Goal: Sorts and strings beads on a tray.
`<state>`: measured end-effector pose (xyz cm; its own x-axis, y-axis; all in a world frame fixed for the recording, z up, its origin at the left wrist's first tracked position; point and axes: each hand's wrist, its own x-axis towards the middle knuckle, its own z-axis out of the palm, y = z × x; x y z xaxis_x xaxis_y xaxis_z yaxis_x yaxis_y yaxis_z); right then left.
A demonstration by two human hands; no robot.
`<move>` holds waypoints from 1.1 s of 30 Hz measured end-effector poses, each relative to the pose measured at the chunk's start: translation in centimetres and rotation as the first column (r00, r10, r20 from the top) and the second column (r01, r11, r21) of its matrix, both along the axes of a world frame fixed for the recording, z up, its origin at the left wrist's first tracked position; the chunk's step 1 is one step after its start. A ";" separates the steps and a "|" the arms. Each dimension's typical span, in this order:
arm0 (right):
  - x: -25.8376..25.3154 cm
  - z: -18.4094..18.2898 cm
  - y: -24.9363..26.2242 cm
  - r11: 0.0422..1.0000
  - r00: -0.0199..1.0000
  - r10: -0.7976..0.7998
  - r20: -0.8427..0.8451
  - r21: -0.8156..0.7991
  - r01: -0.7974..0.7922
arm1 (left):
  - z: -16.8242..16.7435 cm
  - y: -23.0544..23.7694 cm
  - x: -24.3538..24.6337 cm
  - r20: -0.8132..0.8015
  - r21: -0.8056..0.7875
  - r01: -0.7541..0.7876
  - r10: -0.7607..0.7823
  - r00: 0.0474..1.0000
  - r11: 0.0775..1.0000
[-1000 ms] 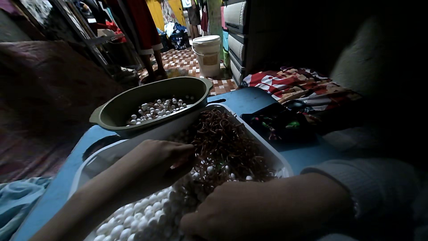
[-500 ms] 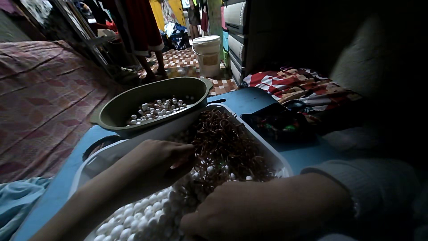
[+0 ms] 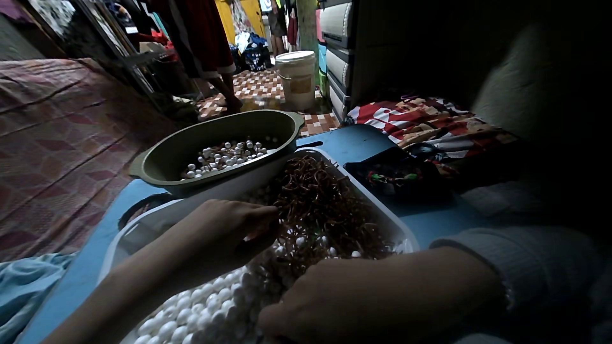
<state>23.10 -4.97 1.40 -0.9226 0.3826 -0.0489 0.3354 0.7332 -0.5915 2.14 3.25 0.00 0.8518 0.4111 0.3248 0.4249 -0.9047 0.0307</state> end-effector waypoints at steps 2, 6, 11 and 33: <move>0.0 -0.1 0.0 1.000 1.000 0.001 -0.004 0.005 -0.001 | 0.0 0.0 0.0 -0.003 -0.003 -0.002 0.002 1.000 1.000; 0.0 -0.3 0.1 1.000 0.999 0.010 -0.039 0.020 -0.010 | -0.1 0.2 0.0 -0.006 0.012 0.009 -0.009 1.000 1.000; 0.0 -0.4 0.0 1.000 0.999 -0.004 -0.033 0.015 0.005 | 0.1 0.0 0.1 -0.026 -0.009 -0.009 0.008 1.000 1.000; -0.6 1.2 -0.1 0.997 0.980 -0.041 0.195 -0.050 0.052 | -7.5 5.9 -6.1 -0.097 -0.231 -0.087 0.066 0.993 0.969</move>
